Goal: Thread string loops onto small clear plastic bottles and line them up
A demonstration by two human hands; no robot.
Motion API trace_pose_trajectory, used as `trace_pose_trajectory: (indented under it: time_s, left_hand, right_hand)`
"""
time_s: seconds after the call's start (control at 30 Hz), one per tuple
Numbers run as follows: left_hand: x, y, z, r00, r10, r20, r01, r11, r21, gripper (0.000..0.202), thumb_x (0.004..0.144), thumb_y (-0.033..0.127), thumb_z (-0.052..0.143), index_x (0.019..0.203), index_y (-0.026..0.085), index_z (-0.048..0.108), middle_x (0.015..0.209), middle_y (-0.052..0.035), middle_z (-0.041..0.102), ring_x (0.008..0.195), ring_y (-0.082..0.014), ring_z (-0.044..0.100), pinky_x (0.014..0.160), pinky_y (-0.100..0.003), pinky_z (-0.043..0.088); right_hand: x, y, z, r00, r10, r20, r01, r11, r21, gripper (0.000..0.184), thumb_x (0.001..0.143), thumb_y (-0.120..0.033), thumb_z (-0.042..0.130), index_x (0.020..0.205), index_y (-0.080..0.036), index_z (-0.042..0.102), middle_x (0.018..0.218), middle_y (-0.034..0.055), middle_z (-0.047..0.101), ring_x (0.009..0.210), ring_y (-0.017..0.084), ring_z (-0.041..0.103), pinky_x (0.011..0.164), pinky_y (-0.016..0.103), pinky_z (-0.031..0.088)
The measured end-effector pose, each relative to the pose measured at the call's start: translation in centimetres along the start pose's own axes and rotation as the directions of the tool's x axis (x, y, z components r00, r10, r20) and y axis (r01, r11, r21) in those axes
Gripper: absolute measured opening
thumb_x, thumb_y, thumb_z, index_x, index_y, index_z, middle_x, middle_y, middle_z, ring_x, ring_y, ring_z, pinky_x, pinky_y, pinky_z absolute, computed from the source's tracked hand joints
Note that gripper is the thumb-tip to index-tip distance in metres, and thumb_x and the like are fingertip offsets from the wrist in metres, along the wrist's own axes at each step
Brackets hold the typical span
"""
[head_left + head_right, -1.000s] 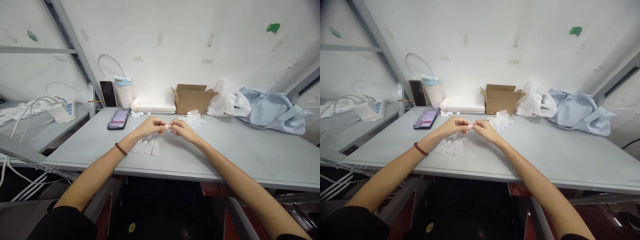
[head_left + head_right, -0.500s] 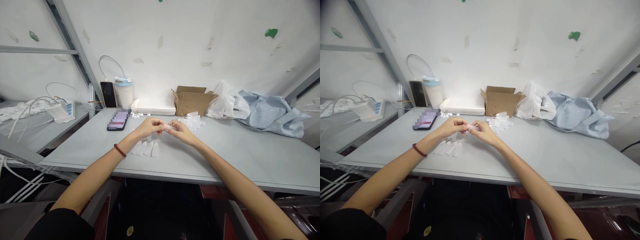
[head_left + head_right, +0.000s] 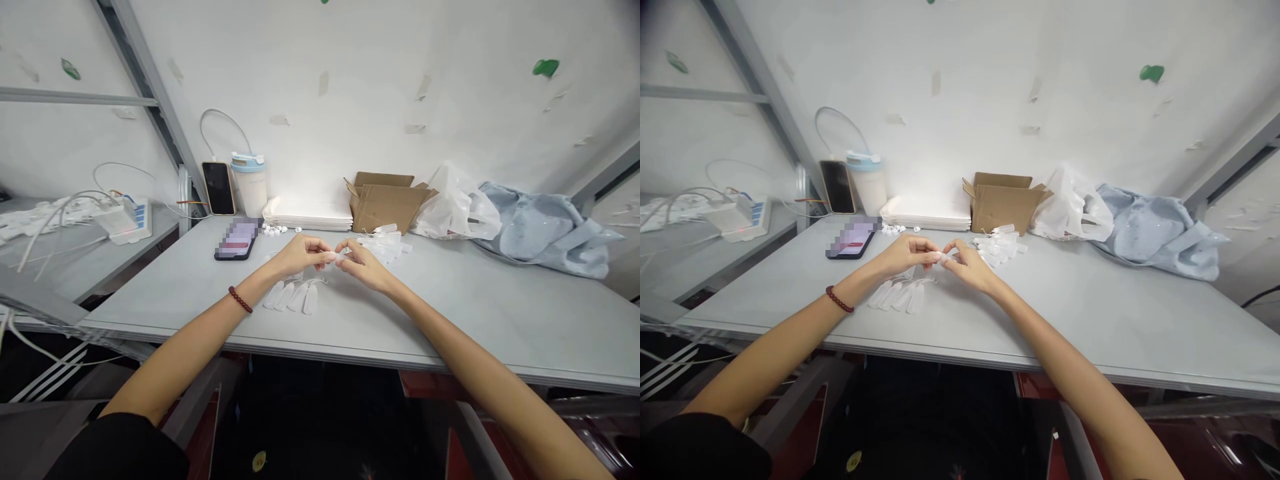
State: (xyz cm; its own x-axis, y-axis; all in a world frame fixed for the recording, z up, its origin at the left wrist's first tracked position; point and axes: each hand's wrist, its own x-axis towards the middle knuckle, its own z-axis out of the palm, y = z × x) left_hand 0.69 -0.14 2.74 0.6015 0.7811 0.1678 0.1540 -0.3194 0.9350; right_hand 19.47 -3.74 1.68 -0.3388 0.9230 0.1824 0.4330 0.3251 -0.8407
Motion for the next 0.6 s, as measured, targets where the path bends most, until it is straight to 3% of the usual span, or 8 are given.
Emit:
trace_pose_trajectory:
  time_s: [0.1, 0.27, 0.33, 0.43, 0.6]
  left_hand:
    - [-0.04, -0.13, 0.06, 1.000, 0.016, 0.001, -0.016, 1.000, 0.027, 0.027, 0.073, 0.036, 0.067, 0.080, 0.010, 0.067, 0.062, -0.0016, 0.061, 0.055, -0.0096, 0.055, 0.056, -0.023, 0.046]
    - [-0.15, -0.19, 0.59, 0.991, 0.118, -0.065, -0.114, 0.991, 0.070, 0.020, 0.071, 0.029, 0.067, 0.082, 0.012, 0.067, 0.075, -0.0041, 0.064, 0.066, -0.0119, 0.056, 0.059, -0.023, 0.046]
    - [-0.23, -0.16, 0.82, 0.983, 0.147, -0.108, -0.135, 0.985, 0.111, 0.018, 0.070, 0.027, 0.067, 0.081, 0.013, 0.068, 0.078, -0.0048, 0.065, 0.071, -0.0135, 0.057, 0.060, -0.022, 0.047]
    - [-0.33, -0.04, 0.91, 0.985, 0.124, -0.119, -0.108, 0.985, 0.134, 0.018, 0.070, 0.028, 0.068, 0.078, 0.012, 0.067, 0.072, -0.0032, 0.064, 0.064, -0.0120, 0.056, 0.058, -0.022, 0.046]
    - [-0.37, 0.03, 0.51, 0.999, -0.011, 0.050, 0.009, 0.999, 0.053, 0.031, 0.076, 0.039, 0.062, 0.064, 0.010, 0.062, 0.060, -0.0026, 0.061, 0.051, -0.0092, 0.055, 0.052, -0.022, 0.045]
  right_hand:
    - [0.00, -0.09, 0.01, 0.997, 0.075, 0.034, -0.080, 0.981, 0.178, 0.021, 0.074, -0.030, 0.050, 0.093, -0.022, 0.043, 0.053, -0.0088, 0.037, 0.048, 0.009, 0.031, 0.047, 0.021, 0.022]
    - [0.29, -0.04, -0.16, 0.967, 0.200, 0.156, -0.252, 0.833, 0.493, 0.019, 0.073, -0.029, 0.042, 0.090, -0.024, 0.038, 0.049, -0.0103, 0.034, 0.040, 0.006, 0.019, 0.043, 0.020, 0.011]
    - [0.42, 0.05, -0.24, 0.959, 0.229, 0.167, -0.283, 0.804, 0.523, 0.018, 0.073, -0.030, 0.043, 0.090, -0.024, 0.037, 0.047, -0.0107, 0.032, 0.039, 0.006, 0.018, 0.043, 0.020, 0.010]
    - [0.50, 0.11, -0.25, 0.946, 0.272, 0.178, -0.325, 0.790, 0.520, 0.019, 0.073, -0.031, 0.044, 0.089, -0.024, 0.038, 0.047, -0.0112, 0.030, 0.038, 0.006, 0.017, 0.042, 0.019, 0.009]
    - [0.33, -0.19, -0.05, 0.947, 0.274, 0.169, -0.322, 0.797, 0.511, 0.021, 0.071, -0.029, 0.046, 0.090, -0.024, 0.038, 0.047, -0.0119, 0.027, 0.038, 0.006, 0.017, 0.042, 0.019, 0.010]
